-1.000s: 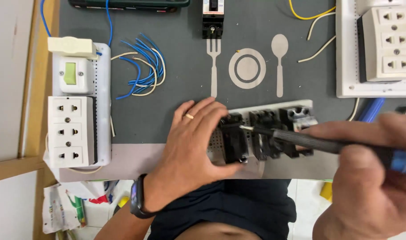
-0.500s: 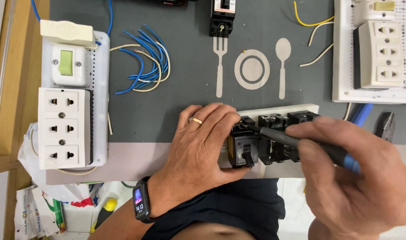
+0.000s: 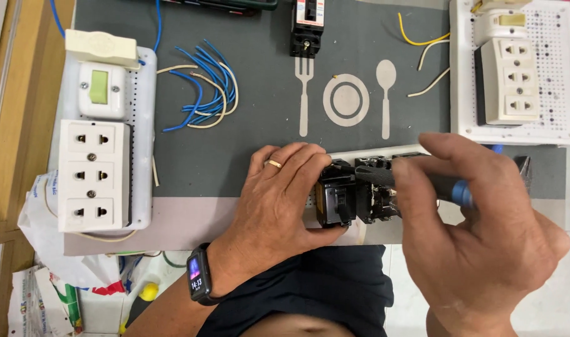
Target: Using a screwdriver to adjust or secure terminals on multiple circuit breakers mounted on a board.
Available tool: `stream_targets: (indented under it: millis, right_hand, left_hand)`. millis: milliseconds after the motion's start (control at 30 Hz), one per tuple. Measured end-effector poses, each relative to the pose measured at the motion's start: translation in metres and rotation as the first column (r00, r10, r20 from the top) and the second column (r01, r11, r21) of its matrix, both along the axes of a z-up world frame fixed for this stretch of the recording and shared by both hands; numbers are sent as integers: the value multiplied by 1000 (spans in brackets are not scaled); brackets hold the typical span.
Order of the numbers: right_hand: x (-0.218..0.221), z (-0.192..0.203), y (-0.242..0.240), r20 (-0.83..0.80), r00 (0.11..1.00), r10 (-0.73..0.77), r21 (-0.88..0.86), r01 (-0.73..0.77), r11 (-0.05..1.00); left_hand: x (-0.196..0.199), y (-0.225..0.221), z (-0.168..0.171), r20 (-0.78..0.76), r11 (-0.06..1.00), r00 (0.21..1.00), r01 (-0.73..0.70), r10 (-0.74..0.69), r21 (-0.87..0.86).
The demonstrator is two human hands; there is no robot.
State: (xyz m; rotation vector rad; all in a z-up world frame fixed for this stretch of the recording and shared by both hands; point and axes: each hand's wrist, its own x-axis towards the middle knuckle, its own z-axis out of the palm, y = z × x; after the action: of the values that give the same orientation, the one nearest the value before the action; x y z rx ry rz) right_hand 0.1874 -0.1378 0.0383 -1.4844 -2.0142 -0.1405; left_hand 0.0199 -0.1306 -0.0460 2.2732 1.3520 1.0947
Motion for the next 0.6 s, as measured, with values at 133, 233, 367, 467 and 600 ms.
stream_targets:
  millis: [133, 233, 367, 467, 600]
  right_hand:
    - [-4, 0, -2, -61, 998, -19, -6, 18, 1000]
    - [-4, 4, -1, 93, 995, 43, 0, -44, 999]
    - [-18, 17, 11, 139, 974, 176, -188, -149, 971]
    - [-30, 19, 28, -1, 968, 252, -262, -244, 934]
    - [-50, 6, 45, -678, 727, 106, -259, -372, 891]
  left_hand:
    - [0, 0, -2, -2, 1000, 1000, -2, 2, 31]
    - [1, 1, -4, -25, 1000, 1000, -12, 12, -29]
    - [1, 5, -8, -8, 996, 1000, -23, 22, -86]
    - [1, 6, -10, 3, 996, 1000, -22, 23, -85]
    - [1, 6, -3, 39, 999, 998, -45, 46, -31]
